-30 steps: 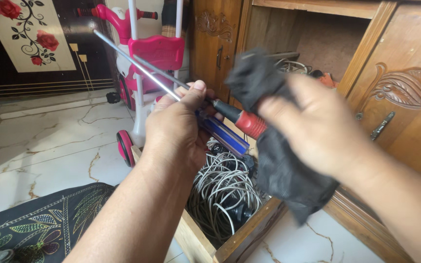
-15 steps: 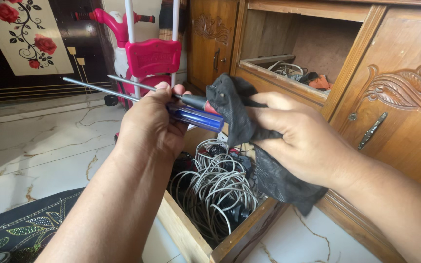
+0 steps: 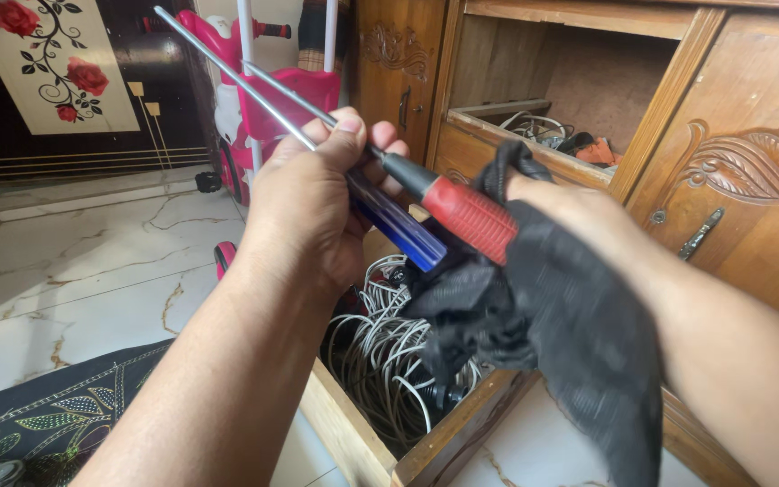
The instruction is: The person wipes two screwdrivers with a dark cloth, then removes tangled cables and small electronic items from a wooden drawer, wiping each item before placing them aside. The person also wipes a power strip and a coiled white cable before setting them down.
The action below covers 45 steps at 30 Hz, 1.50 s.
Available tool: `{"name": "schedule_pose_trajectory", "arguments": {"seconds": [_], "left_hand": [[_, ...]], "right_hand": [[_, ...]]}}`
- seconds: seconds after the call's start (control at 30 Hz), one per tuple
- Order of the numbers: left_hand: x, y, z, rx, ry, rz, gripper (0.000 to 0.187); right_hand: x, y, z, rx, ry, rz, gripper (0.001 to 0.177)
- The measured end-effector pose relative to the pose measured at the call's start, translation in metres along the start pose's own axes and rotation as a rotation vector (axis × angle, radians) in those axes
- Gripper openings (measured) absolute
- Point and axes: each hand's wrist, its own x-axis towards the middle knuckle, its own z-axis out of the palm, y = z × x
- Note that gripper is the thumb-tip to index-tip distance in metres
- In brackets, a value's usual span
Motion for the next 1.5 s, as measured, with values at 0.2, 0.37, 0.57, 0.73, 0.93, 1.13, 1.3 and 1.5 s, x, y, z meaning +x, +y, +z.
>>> {"name": "schedule_pose_trajectory", "arguments": {"seconds": [0.2, 0.37, 0.57, 0.73, 0.93, 1.13, 1.3, 1.5], "left_hand": [[0.014, 0.008, -0.013, -0.036, -0.008, 0.041, 0.016], [0.014, -0.001, -0.017, -0.052, 0.054, 0.031, 0.023], [0.007, -0.011, -0.012, -0.187, 0.118, -0.050, 0.029], [-0.001, -0.018, -0.006, -0.223, 0.111, -0.196, 0.034], [-0.009, -0.016, -0.005, -0.242, 0.174, -0.307, 0.030], [-0.007, -0.027, -0.009, -0.271, 0.166, -0.341, 0.026], [-0.002, -0.047, -0.016, -0.338, -0.034, -0.344, 0.027], [0.010, -0.044, -0.037, -0.349, 0.134, -0.348, 0.027]], "right_hand": [[0.001, -0.003, -0.010, 0.076, -0.045, 0.141, 0.033], [-0.006, -0.005, -0.006, 0.004, -0.205, 0.195, 0.033], [-0.011, 0.000, 0.009, -0.024, -0.240, 0.109, 0.032], [-0.009, 0.002, 0.018, 0.036, -0.240, 0.007, 0.037], [-0.003, -0.015, 0.013, -0.321, -0.026, -0.070, 0.025], [-0.012, -0.014, 0.012, -0.146, 0.000, -0.462, 0.024], [-0.022, 0.011, 0.032, -0.671, -0.367, -0.819, 0.052], [-0.004, 0.009, 0.003, -0.682, -0.500, -0.632, 0.057]]}}
